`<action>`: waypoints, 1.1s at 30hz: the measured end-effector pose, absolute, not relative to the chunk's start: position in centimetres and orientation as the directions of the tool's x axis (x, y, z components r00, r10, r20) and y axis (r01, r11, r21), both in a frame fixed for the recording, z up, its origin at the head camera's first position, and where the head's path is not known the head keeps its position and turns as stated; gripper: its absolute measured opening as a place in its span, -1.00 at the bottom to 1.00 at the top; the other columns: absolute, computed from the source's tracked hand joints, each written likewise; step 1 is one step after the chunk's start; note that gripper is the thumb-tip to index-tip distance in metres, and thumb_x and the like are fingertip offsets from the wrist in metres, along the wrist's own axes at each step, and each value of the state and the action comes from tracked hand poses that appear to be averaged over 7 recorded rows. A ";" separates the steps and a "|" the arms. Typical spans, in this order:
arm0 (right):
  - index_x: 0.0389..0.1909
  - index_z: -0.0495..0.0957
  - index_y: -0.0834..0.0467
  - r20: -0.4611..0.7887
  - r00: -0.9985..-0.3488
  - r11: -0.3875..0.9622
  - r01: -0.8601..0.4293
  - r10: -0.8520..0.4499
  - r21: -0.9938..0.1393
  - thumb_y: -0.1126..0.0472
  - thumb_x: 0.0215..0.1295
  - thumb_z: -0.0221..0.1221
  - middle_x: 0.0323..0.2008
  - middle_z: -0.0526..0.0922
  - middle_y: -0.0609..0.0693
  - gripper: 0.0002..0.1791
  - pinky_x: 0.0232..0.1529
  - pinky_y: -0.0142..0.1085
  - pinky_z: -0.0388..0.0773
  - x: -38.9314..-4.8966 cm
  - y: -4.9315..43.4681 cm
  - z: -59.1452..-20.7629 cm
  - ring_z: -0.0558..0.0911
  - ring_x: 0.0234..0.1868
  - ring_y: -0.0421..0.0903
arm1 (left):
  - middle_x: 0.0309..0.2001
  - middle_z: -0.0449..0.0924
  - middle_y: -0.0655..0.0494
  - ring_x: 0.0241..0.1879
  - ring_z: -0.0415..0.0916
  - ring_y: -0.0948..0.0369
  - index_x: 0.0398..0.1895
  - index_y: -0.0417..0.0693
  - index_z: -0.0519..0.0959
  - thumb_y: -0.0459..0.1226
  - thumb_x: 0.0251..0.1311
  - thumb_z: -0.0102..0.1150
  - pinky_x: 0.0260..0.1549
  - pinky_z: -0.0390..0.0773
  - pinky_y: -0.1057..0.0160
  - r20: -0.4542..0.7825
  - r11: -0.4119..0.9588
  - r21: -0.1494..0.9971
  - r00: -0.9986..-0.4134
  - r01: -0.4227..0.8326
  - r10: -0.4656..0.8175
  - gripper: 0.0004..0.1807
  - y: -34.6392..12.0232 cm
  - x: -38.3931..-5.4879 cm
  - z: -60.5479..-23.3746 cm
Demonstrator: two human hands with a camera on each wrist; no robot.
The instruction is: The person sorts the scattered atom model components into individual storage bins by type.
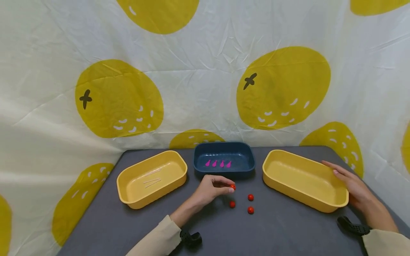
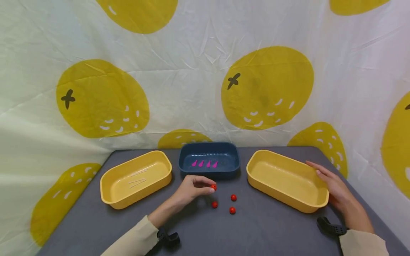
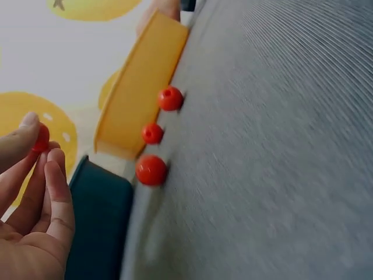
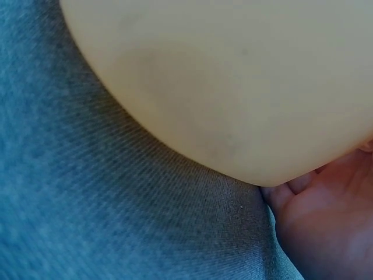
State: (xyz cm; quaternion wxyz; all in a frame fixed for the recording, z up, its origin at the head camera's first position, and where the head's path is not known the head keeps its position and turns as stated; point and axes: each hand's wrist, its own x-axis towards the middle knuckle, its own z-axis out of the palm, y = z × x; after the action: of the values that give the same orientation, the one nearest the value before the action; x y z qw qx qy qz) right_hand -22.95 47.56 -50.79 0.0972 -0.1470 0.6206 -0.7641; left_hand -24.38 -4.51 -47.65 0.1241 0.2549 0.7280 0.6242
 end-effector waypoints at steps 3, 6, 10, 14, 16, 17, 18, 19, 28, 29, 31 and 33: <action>0.54 0.33 -0.18 0.117 -0.936 -0.216 -0.046 -0.331 -0.975 0.20 0.73 -0.34 0.21 0.60 -0.49 -0.46 -0.02 -0.33 0.72 -22.9 47.5 -50.8 0.69 0.11 -0.36 | -0.11 0.82 0.12 -0.17 0.70 0.31 0.02 -0.06 0.78 -0.19 0.20 0.49 -0.10 0.67 0.32 0.141 0.077 0.974 -0.841 0.211 0.523 -0.67 -3.8 -24.5 -47.1; 0.55 0.31 -0.16 0.131 -0.936 -0.203 -0.066 -0.327 -0.977 0.21 0.72 -0.34 0.22 0.60 -0.47 -0.46 -0.02 -0.35 0.72 -23.0 47.4 -50.7 0.69 0.11 -0.37 | -0.10 0.82 0.14 -0.14 0.71 0.30 0.01 0.04 0.79 -0.16 0.20 0.49 -0.09 0.68 0.29 0.146 0.072 0.974 -0.843 0.214 0.518 -0.69 -2.9 -24.6 -46.2; 0.54 0.34 -0.17 0.135 -0.935 -0.197 -0.072 -0.329 -0.978 0.21 0.72 -0.33 0.22 0.61 -0.46 -0.46 -0.02 -0.34 0.72 -23.0 47.4 -50.4 0.69 0.12 -0.35 | -0.10 0.83 0.15 -0.12 0.69 0.30 0.00 0.07 0.79 -0.17 0.20 0.49 -0.07 0.66 0.30 0.148 0.071 0.974 -0.845 0.214 0.514 -0.70 -1.7 -25.1 -45.2; 0.52 0.36 -0.17 0.128 -0.935 -0.205 -0.061 -0.331 -0.977 0.21 0.72 -0.32 0.23 0.62 -0.44 -0.47 0.00 -0.32 0.72 -22.9 47.4 -50.3 0.69 0.13 -0.34 | -0.10 0.81 0.22 -0.10 0.67 0.31 0.00 0.10 0.80 -0.16 0.20 0.49 -0.06 0.65 0.31 0.142 0.094 0.971 -0.846 0.220 0.514 -0.71 -0.4 -25.7 -44.3; 0.53 0.35 -0.16 0.128 -0.937 -0.203 -0.063 -0.325 -0.977 0.21 0.72 -0.32 0.23 0.62 -0.44 -0.47 0.00 -0.32 0.72 -22.9 47.5 -50.3 0.69 0.13 -0.34 | -0.10 0.80 0.26 -0.10 0.66 0.32 0.00 0.12 0.80 -0.15 0.20 0.49 -0.05 0.66 0.30 0.142 0.106 0.968 -0.841 0.229 0.522 -0.71 0.3 -26.0 -43.9; 0.52 0.36 -0.16 0.129 -0.938 -0.202 -0.065 -0.321 -0.977 0.20 0.72 -0.32 0.23 0.62 -0.44 -0.47 0.00 -0.32 0.72 -22.9 47.5 -50.3 0.69 0.13 -0.34 | -0.10 0.80 0.27 -0.11 0.66 0.32 0.00 0.13 0.80 -0.15 0.21 0.48 -0.04 0.66 0.30 0.144 0.109 0.966 -0.838 0.234 0.527 -0.71 0.7 -26.2 -43.8; 0.52 0.36 -0.16 0.127 -0.940 -0.202 -0.064 -0.318 -0.977 0.20 0.72 -0.31 0.22 0.62 -0.44 -0.47 0.00 -0.32 0.72 -22.8 47.6 -50.3 0.69 0.13 -0.34 | -0.10 0.80 0.27 -0.11 0.66 0.33 0.00 0.13 0.80 -0.14 0.21 0.48 -0.03 0.67 0.27 0.146 0.108 0.966 -0.836 0.237 0.530 -0.71 1.1 -26.3 -43.6; 0.52 0.36 -0.17 0.125 -0.941 -0.198 -0.064 -0.313 -0.978 0.20 0.72 -0.31 0.22 0.62 -0.44 -0.47 -0.01 -0.32 0.72 -22.8 47.6 -50.4 0.69 0.12 -0.34 | -0.10 0.80 0.28 -0.11 0.67 0.34 -0.01 0.14 0.80 -0.14 0.21 0.48 -0.02 0.67 0.26 0.148 0.107 0.965 -0.834 0.239 0.531 -0.72 1.5 -26.5 -43.5; 0.51 0.37 -0.21 0.099 -0.954 -0.161 -0.054 -0.284 -0.986 0.16 0.72 -0.25 0.18 0.62 -0.50 -0.50 -0.04 -0.35 0.72 -22.6 47.4 -50.8 0.70 0.07 -0.38 | -0.14 0.80 0.26 -0.19 0.65 0.36 -0.03 0.08 0.80 -0.17 0.22 0.47 -0.16 0.62 0.39 0.146 0.093 0.969 -0.838 0.227 0.525 -0.75 4.8 -27.6 -42.8; 0.51 0.37 -0.21 0.098 -0.954 -0.158 -0.055 -0.282 -0.986 0.16 0.71 -0.25 0.17 0.62 -0.50 -0.50 -0.03 -0.35 0.72 -22.5 47.3 -50.8 0.70 0.07 -0.38 | -0.16 0.80 0.26 -0.21 0.65 0.36 -0.04 0.08 0.80 -0.18 0.21 0.47 -0.17 0.62 0.39 0.148 0.094 0.969 -0.838 0.230 0.525 -0.75 5.1 -27.6 -42.7; 0.51 0.37 -0.21 0.100 -0.956 -0.150 -0.059 -0.277 -0.987 0.15 0.71 -0.24 0.17 0.62 -0.50 -0.50 -0.04 -0.35 0.72 -22.5 47.3 -50.9 0.70 0.07 -0.37 | -0.19 0.81 0.26 -0.24 0.65 0.37 -0.07 0.08 0.81 -0.18 0.20 0.49 -0.21 0.61 0.40 0.151 0.099 0.967 -0.839 0.236 0.523 -0.77 5.9 -27.8 -42.5; 0.51 0.37 -0.21 0.102 -0.955 -0.151 -0.061 -0.278 -0.987 0.16 0.72 -0.25 0.18 0.62 -0.49 -0.50 -0.04 -0.34 0.72 -22.5 47.4 -50.9 0.70 0.07 -0.36 | -0.22 0.81 0.27 -0.26 0.65 0.39 -0.10 0.09 0.82 -0.20 0.19 0.49 -0.24 0.59 0.39 0.152 0.103 0.966 -0.840 0.239 0.522 -0.79 6.6 -28.0 -42.3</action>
State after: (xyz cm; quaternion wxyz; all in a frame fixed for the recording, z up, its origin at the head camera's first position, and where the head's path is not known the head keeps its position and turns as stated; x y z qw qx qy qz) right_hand -22.51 47.35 -50.90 0.0727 -0.1310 0.6475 -0.7472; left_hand -27.97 6.58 -42.32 0.1145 0.2590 0.7339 0.6174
